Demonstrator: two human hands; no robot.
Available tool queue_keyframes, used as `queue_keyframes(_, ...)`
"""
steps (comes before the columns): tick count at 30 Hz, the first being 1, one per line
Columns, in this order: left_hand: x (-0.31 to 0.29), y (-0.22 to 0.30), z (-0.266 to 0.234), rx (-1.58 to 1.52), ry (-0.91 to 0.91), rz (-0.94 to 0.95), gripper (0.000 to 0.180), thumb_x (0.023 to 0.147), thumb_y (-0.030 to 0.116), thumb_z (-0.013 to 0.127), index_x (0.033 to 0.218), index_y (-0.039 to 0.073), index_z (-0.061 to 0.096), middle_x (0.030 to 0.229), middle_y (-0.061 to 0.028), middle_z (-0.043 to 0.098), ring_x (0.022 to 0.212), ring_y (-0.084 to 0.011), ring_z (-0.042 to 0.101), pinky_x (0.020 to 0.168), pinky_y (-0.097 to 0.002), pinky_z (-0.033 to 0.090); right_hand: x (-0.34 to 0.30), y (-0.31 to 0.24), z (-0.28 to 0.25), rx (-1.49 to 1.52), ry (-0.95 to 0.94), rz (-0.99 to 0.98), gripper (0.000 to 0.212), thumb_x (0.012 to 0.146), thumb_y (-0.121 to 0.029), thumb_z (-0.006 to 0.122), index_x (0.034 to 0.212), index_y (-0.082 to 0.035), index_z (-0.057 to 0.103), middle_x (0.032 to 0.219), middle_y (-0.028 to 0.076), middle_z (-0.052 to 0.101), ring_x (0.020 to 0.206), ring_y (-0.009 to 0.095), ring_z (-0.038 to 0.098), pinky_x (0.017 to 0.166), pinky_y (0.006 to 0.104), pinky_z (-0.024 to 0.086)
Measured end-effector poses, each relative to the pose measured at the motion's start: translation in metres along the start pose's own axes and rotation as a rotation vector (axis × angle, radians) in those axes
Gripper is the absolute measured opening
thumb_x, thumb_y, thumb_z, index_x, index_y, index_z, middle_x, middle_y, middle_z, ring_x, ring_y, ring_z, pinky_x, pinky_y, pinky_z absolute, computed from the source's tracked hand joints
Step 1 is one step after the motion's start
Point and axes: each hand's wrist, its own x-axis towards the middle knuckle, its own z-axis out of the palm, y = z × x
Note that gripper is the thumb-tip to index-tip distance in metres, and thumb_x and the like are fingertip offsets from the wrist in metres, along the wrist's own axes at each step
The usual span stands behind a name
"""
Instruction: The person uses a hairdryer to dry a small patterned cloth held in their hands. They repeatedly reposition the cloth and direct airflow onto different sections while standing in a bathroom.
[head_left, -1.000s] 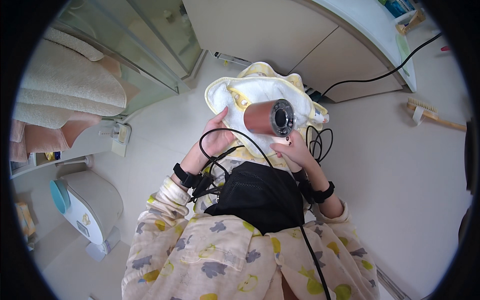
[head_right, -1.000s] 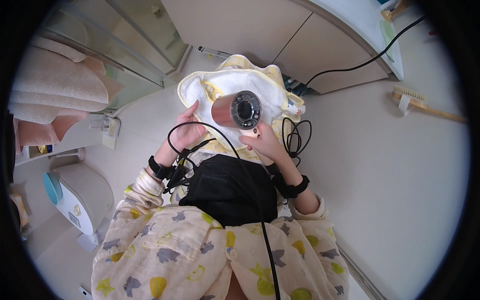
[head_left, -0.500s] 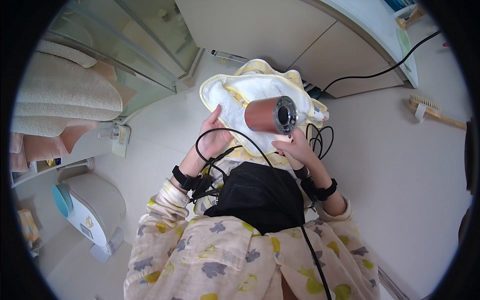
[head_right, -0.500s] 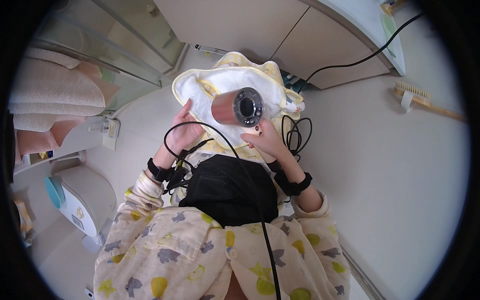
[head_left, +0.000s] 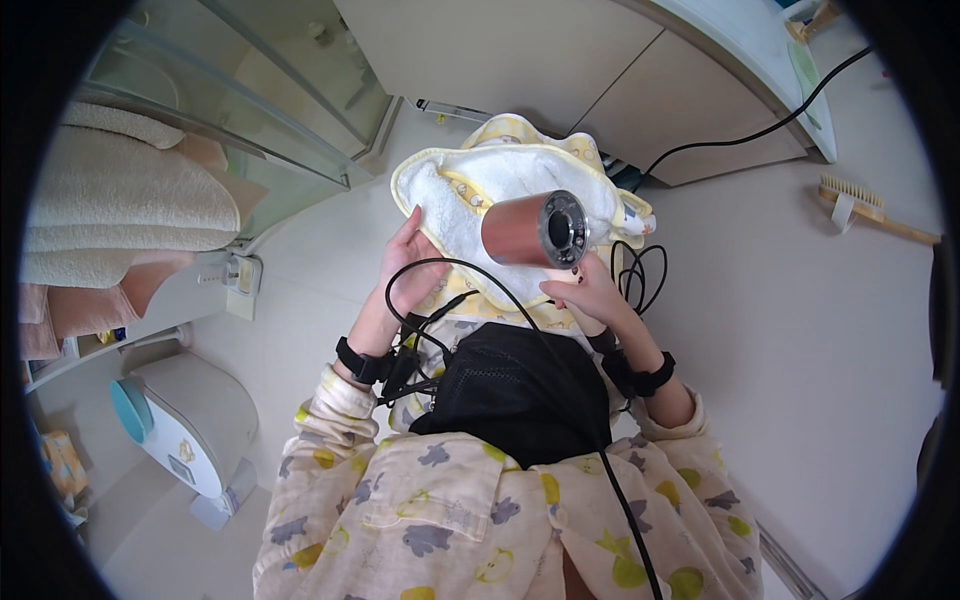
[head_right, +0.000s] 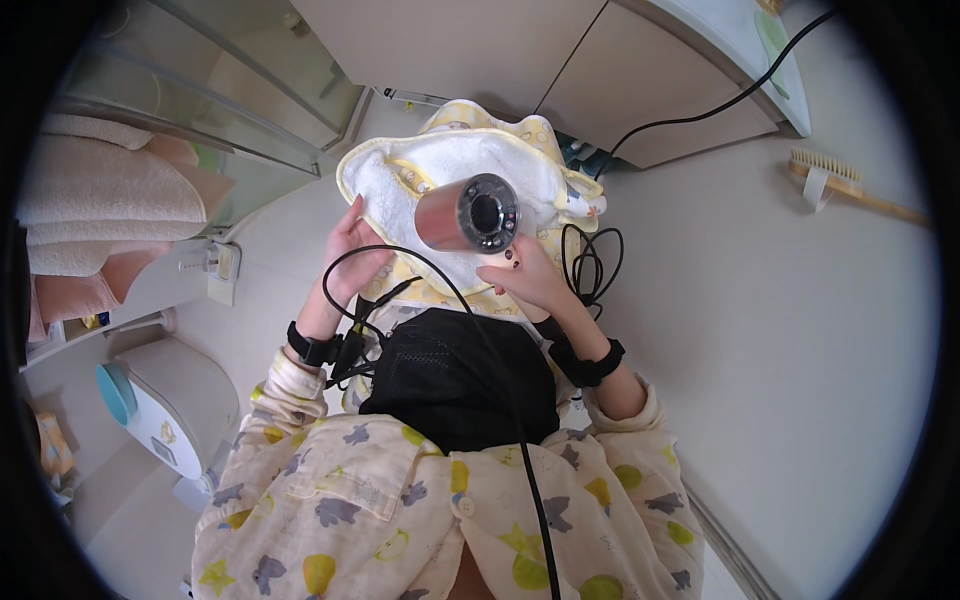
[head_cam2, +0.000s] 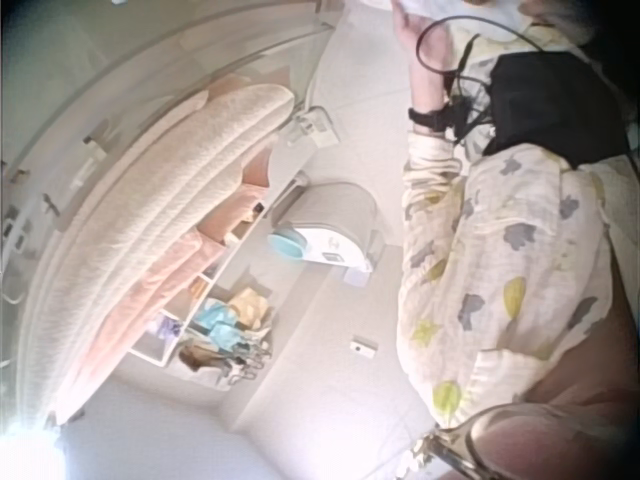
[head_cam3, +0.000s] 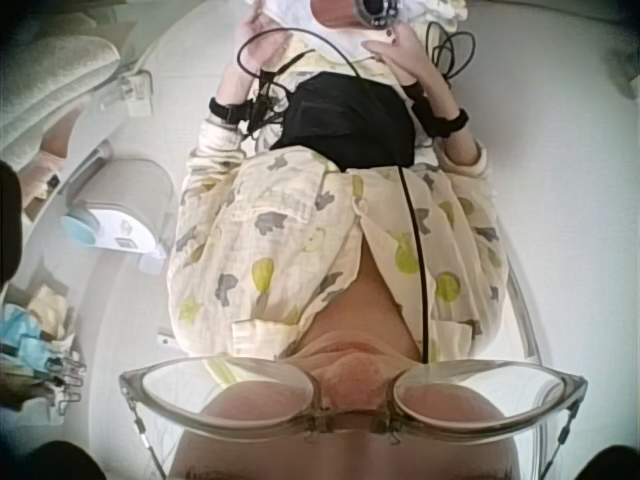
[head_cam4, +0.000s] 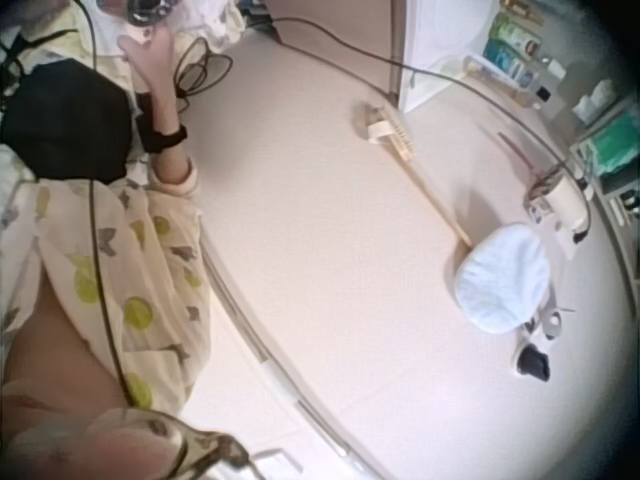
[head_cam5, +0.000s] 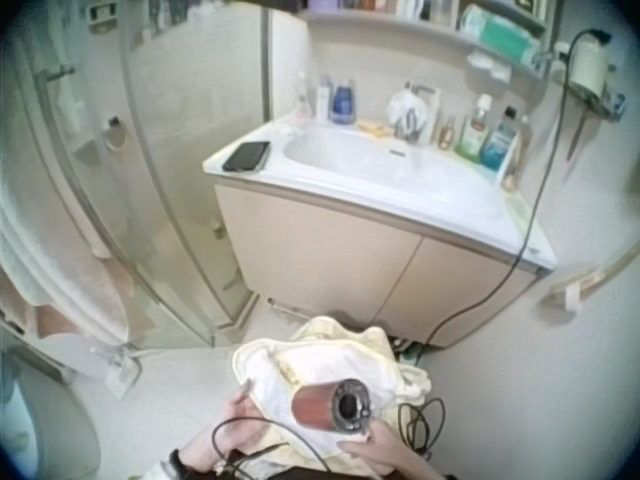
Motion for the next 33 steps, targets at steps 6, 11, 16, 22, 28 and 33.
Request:
queue_keyframes(6,-0.003,0.008,-0.005,0.062,0.177,-0.032,0.042,0.095,0.033,0.036,0.12,0.0,0.044,0.118,-0.0141,0.055,0.108,-0.0271,0.052,0.095,-0.0394,0.038,0.0,0.001,0.001,-0.051,-0.033,-0.066,0.035,0.071,-0.008,0.066,0.101,0.004,0.052,0.08,0.006,0.057,0.058,0.009,0.056,0.049,0.0225,0.047)
queue_keyframes(11,-0.011,0.015,-0.012,0.18,0.187,-0.086,0.038,0.096,0.03,0.036,0.116,0.0,0.047,0.111,-0.0135,0.058,0.099,-0.0271,0.057,0.084,-0.0397,0.046,0.002,0.003,-0.001,-0.029,-0.094,-0.003,0.036,0.072,-0.007,0.067,0.102,0.004,0.051,0.084,0.006,0.057,0.06,0.009,0.056,0.051,0.0224,0.048)
queue_keyframes(16,-0.015,0.011,-0.008,0.219,0.209,-0.073,0.041,0.095,0.032,0.037,0.113,-0.002,0.05,0.111,-0.0144,0.058,0.1,-0.0272,0.056,0.085,-0.0392,0.045,0.003,0.003,0.001,0.035,-0.093,0.016,0.036,0.071,-0.007,0.067,0.102,0.004,0.052,0.086,0.006,0.057,0.059,0.009,0.056,0.051,0.0224,0.047)
queue_keyframes(22,-0.007,0.001,0.004,0.013,0.139,-0.103,0.051,0.093,0.039,0.04,0.117,-0.005,0.047,0.117,-0.0154,0.056,0.108,-0.0251,0.052,0.098,-0.0356,0.036,0.009,0.001,0.005,0.023,-0.117,0.019,0.037,0.071,-0.007,0.067,0.103,0.004,0.051,0.084,0.006,0.056,0.057,0.009,0.055,0.049,0.0222,0.045)
queue_keyframes(28,-0.004,-0.008,0.007,-0.05,0.082,-0.033,0.054,0.092,0.04,0.038,0.121,-0.006,0.045,0.122,-0.0162,0.053,0.113,-0.0251,0.049,0.101,-0.0354,0.032,0.01,-0.001,0.004,0.095,-0.103,0.033,0.036,0.071,-0.005,0.067,0.102,0.003,0.05,0.08,0.005,0.056,0.056,0.009,0.054,0.05,0.0224,0.046)
queue_keyframes(33,-0.003,-0.012,0.011,-0.073,0.025,-0.007,0.055,0.093,0.04,0.036,0.124,-0.006,0.042,0.125,-0.016,0.05,0.117,-0.0256,0.046,0.102,-0.0368,0.03,0.01,-0.002,0.005,0.096,-0.067,0.029,0.037,0.071,-0.003,0.066,0.103,0.002,0.049,0.079,0.005,0.055,0.055,0.009,0.054,0.05,0.0227,0.046)
